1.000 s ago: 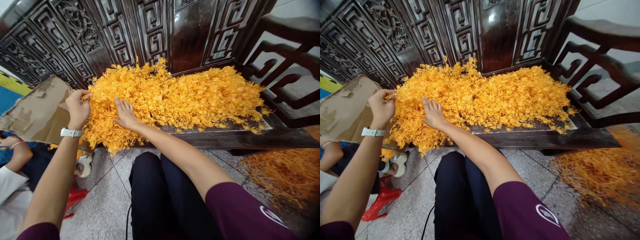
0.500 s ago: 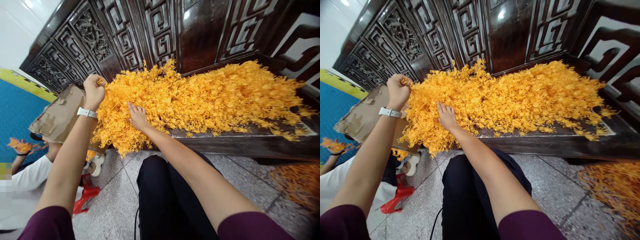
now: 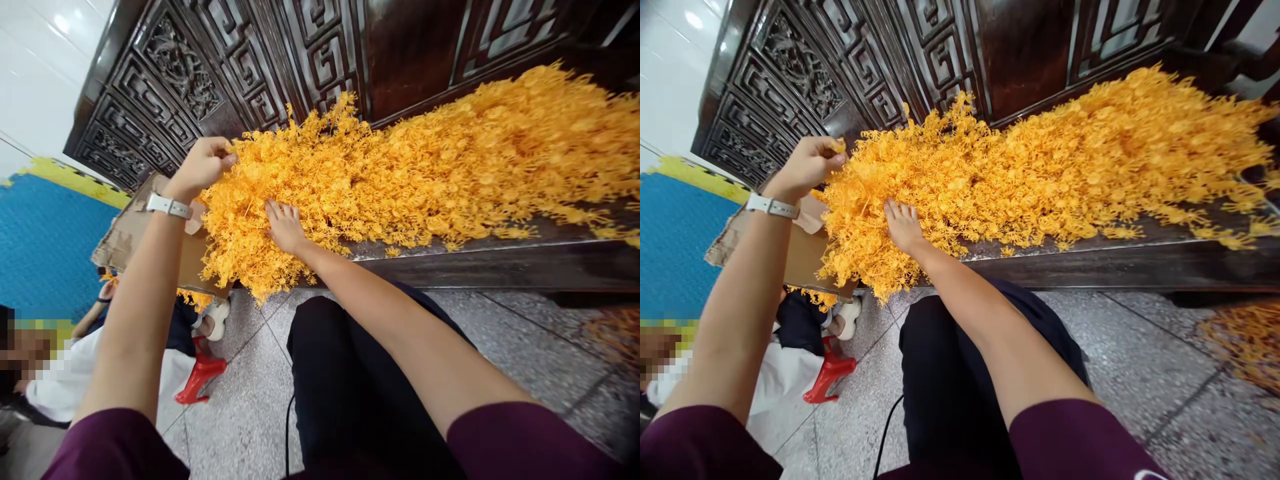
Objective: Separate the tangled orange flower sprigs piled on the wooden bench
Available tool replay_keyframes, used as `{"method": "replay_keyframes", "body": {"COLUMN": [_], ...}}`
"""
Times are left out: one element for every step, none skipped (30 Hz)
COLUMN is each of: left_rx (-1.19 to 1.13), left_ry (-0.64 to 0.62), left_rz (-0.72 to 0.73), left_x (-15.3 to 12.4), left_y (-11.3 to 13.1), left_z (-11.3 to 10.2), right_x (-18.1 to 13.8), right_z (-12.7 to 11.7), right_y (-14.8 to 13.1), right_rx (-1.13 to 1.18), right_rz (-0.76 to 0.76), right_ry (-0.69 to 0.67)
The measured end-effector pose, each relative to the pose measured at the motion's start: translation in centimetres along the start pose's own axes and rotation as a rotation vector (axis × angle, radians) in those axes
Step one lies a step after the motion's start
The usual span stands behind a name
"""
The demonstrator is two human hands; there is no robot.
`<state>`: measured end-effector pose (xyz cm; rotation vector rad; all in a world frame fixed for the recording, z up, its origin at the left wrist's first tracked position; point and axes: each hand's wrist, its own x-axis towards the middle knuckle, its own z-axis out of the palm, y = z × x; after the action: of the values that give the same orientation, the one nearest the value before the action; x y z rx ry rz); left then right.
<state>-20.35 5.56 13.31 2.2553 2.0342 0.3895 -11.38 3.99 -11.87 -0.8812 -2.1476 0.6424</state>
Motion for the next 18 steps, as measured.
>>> {"method": "replay_keyframes", "body": {"left_rx": [-0.077,-0.122,-0.129,-0.097,-0.017,0.109,0.268,0.437,0.59,0.713,0.8,0.852,0.882,0.903,0.922,0.943,0.963,0.978], "left_ry": [-0.024,-0.065,-0.116,-0.169,-0.222,-0.267,-0.291,-0.293,-0.29,-0.293,-0.298,-0.304,-0.303,-0.288,-0.263,-0.238,-0.226,-0.222], "left_rz": [-0.024,-0.045,-0.054,-0.05,-0.037,-0.008,0.037,0.086,0.132,0.171,0.196,0.208,0.212,0.215,0.221,0.217,0.21,0.204], "left_x": [0.2,0.5,0.8,1.1,1.4,1.6,1.9,2.2,2.5,2.8,3.0,3.1,3.2,3.2,3.1,3.0,2.9,2.7], "left_y": [0.8,1.5,2.1,2.6,3.1,3.4,3.7,3.9,4.1,4.3,4.5,4.8,5.1,5.4,5.8,6.2,6.6,6.9], "left_z": [-0.3,-0.6,-1.0,-1.4,-1.7,-2.1,-2.5,-2.8,-3.2,-3.5,-3.8,-4.1,-4.3,-4.5,-4.6,-4.7,-4.7,-4.6], "right_x": [-0.1,-0.2,-0.3,-0.3,-0.4,-0.4,-0.5,-0.5,-0.5,-0.5,-0.5,-0.4,-0.4,-0.3,-0.2,-0.1,0.1,0.4], "right_z": [-0.1,-0.1,-0.2,-0.2,-0.2,-0.1,-0.1,0.0,0.1,0.2,0.2,0.1,-0.2,-0.5,-1.1,-1.7,-2.5,-3.3], "right_y": [-0.1,-0.3,-0.4,-0.5,-0.5,-0.5,-0.5,-0.5,-0.5,-0.5,-0.5,-0.5,-0.6,-0.7,-0.9,-1.3,-1.7,-2.1], "right_rx": [-0.003,-0.006,-0.007,-0.005,-0.001,0.003,0.008,0.012,0.015,0.018,0.021,0.027,0.041,0.067,0.107,0.159,0.212,0.257], "right_rz": [0.004,0.009,0.011,0.011,0.012,0.015,0.016,0.019,0.023,0.028,0.031,0.034,0.036,0.043,0.056,0.078,0.105,0.134], "right_ry": [0.004,0.005,0.007,0.009,0.011,0.012,0.011,0.01,0.008,0.005,0.005,0.01,0.019,0.036,0.061,0.094,0.133,0.181]}}
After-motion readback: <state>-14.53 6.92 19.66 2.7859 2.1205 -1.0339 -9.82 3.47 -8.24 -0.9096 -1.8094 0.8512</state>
